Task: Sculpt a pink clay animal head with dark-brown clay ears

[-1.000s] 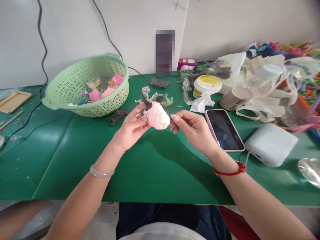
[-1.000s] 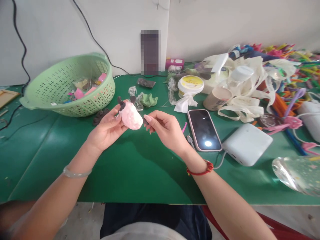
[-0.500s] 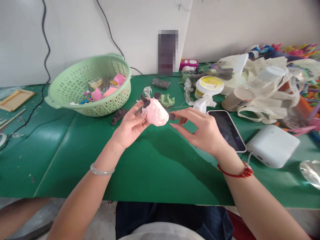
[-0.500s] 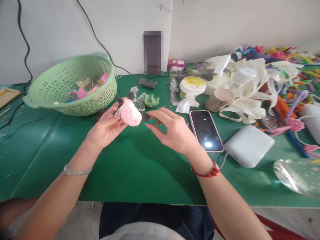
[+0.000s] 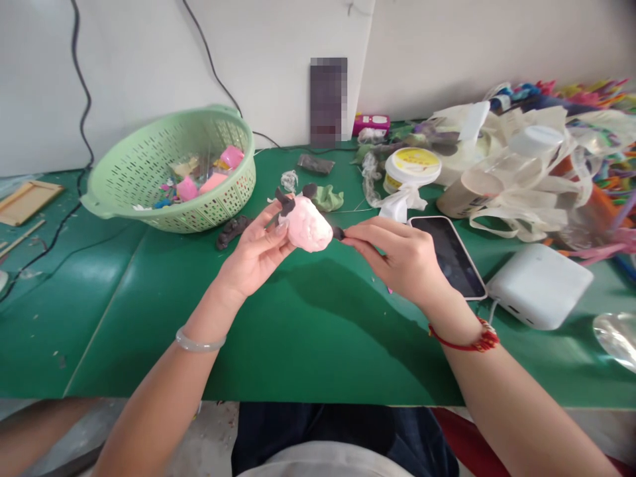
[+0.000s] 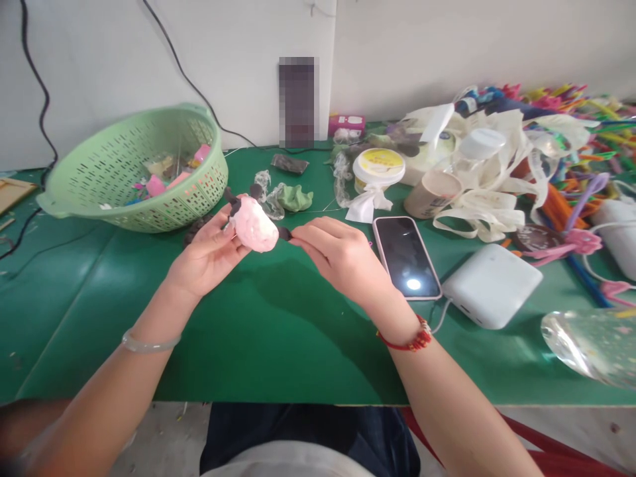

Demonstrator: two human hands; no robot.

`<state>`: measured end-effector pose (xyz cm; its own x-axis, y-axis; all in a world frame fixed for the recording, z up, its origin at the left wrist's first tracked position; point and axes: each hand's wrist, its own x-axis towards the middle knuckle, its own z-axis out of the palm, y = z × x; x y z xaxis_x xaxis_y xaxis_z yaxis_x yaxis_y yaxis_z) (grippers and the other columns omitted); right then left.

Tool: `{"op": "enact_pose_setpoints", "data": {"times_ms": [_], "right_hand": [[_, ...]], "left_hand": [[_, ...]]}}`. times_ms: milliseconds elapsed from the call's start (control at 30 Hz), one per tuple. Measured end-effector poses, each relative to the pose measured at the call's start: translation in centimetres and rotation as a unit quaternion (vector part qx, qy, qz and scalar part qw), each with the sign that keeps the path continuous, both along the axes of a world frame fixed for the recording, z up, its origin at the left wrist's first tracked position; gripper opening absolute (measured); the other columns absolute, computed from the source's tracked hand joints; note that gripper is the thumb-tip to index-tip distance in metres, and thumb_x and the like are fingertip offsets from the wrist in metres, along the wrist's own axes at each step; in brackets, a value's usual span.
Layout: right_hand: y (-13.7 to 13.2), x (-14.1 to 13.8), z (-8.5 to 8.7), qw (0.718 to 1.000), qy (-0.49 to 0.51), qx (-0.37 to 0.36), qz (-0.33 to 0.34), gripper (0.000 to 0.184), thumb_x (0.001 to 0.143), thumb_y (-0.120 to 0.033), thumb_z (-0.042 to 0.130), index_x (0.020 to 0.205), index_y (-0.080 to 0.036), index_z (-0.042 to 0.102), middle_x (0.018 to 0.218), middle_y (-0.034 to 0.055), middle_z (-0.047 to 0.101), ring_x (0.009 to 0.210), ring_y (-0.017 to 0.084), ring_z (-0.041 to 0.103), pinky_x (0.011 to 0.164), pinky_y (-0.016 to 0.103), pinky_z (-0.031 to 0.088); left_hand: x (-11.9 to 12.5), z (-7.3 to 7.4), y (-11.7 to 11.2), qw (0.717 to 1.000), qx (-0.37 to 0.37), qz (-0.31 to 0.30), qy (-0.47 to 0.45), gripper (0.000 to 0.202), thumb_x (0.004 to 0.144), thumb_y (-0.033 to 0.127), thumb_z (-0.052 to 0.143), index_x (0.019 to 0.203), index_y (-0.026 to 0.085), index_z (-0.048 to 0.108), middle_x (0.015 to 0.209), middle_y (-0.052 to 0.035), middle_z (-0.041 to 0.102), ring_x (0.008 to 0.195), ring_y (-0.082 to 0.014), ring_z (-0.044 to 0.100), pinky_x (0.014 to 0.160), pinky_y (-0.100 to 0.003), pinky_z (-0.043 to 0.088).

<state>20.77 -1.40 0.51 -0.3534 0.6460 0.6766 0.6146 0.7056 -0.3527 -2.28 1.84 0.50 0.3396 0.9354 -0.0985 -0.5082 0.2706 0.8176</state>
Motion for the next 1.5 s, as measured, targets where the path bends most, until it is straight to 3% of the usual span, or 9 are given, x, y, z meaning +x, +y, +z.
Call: {"op": "enact_pose_setpoints", "data": {"times_ms": [233,300,400,500,600,667,767,1033,1500], "right_hand": [[0.0,-0.1,0.1,1.000,0.025,0.004,0.008,0.012,0.096,-0.020,0.060,0.095,-0.024,0.071,0.088,0.0038,0.074,0.075,0.017,0.070,0.068,0.029,0.056],[0.0,0.0,0.3,0.999,0.043,-0.030,0.007,0.008,0.094,-0.027,0.065,0.097,-0.025,0.072,0.089,0.0039,0.074,0.074,0.017,0.070,0.067,0.030,0.057],[0.1,0.0,0.7,0.987,0.103,-0.121,0.011,0.016,0.089,-0.040,0.072,0.093,-0.025,0.072,0.084,0.0028,0.073,0.069,0.017,0.069,0.066,0.031,0.057],[0.2,-0.4,0.8,0.940,0.224,-0.252,0.049,0.031,0.093,-0.050,0.062,0.084,-0.021,0.070,0.076,0.0032,0.071,0.066,0.016,0.067,0.064,0.030,0.057],[0.3,-1.1,0.4,0.858,0.325,-0.377,0.128,0.042,0.097,-0.055,0.053,0.081,-0.020,0.067,0.076,0.0036,0.070,0.064,0.014,0.066,0.063,0.029,0.057],[0.2,-1.5,0.2,0.813,0.360,-0.425,0.167,0.040,0.096,-0.054,0.056,0.081,-0.019,0.067,0.076,0.0028,0.070,0.064,0.013,0.066,0.064,0.028,0.057],[0.1,-1.8,0.0,0.785,0.394,-0.440,0.185,0.033,0.095,-0.048,0.061,0.079,-0.020,0.066,0.073,0.0002,0.067,0.063,0.011,0.064,0.064,0.025,0.055],[-0.1,-2.1,-0.1,0.786,0.402,-0.435,0.178,0.030,0.094,-0.045,0.065,0.078,-0.020,0.064,0.072,-0.0003,0.066,0.062,0.010,0.059,0.063,0.025,0.051],[0.0,-2.4,-0.4,0.834,0.383,-0.385,0.098,0.035,0.089,-0.051,0.068,0.075,-0.019,0.066,0.062,-0.0007,0.065,0.055,0.010,0.057,0.055,0.024,0.047]], "left_hand": [[-0.1,0.3,0.0,1.000,-0.004,0.006,0.005,0.041,0.075,0.014,0.080,0.112,0.022,0.065,0.106,-0.0004,0.071,0.097,-0.0130,0.068,0.089,-0.024,0.054],[-0.1,0.4,0.0,1.000,-0.002,0.011,0.003,0.037,0.075,0.014,0.079,0.109,0.021,0.066,0.106,-0.0003,0.071,0.098,-0.0133,0.068,0.089,-0.024,0.054],[-0.2,0.4,0.0,1.000,0.003,0.015,-0.001,0.034,0.076,0.014,0.078,0.107,0.022,0.068,0.107,0.0001,0.071,0.098,-0.0131,0.068,0.088,-0.024,0.054],[-0.1,0.4,-0.1,1.000,0.005,0.012,-0.006,0.036,0.075,0.015,0.079,0.109,0.023,0.068,0.108,-0.0001,0.071,0.098,-0.0130,0.068,0.088,-0.023,0.055],[0.0,0.5,-0.2,1.000,-0.002,0.008,-0.015,0.040,0.074,0.015,0.081,0.111,0.022,0.069,0.107,-0.0001,0.071,0.097,-0.0128,0.068,0.087,-0.023,0.055],[0.0,0.5,-0.2,1.000,-0.002,0.006,-0.020,0.041,0.074,0.016,0.082,0.112,0.022,0.069,0.108,-0.0003,0.071,0.097,-0.0126,0.068,0.087,-0.022,0.055],[0.1,0.6,-0.3,1.000,0.006,0.004,-0.013,0.041,0.074,0.016,0.081,0.113,0.022,0.069,0.112,-0.0009,0.070,0.099,-0.0132,0.068,0.087,-0.022,0.055],[0.2,0.6,-0.3,1.000,0.021,-0.003,0.009,0.042,0.073,0.018,0.082,0.113,0.024,0.069,0.115,-0.0001,0.070,0.101,-0.0132,0.067,0.086,-0.022,0.055],[0.3,-0.2,-0.3,1.000,-0.001,-0.007,0.013,0.047,0.072,0.021,0.084,0.116,0.024,0.066,0.106,-0.0004,0.071,0.098,-0.0132,0.067,0.089,-0.024,0.053]]}}
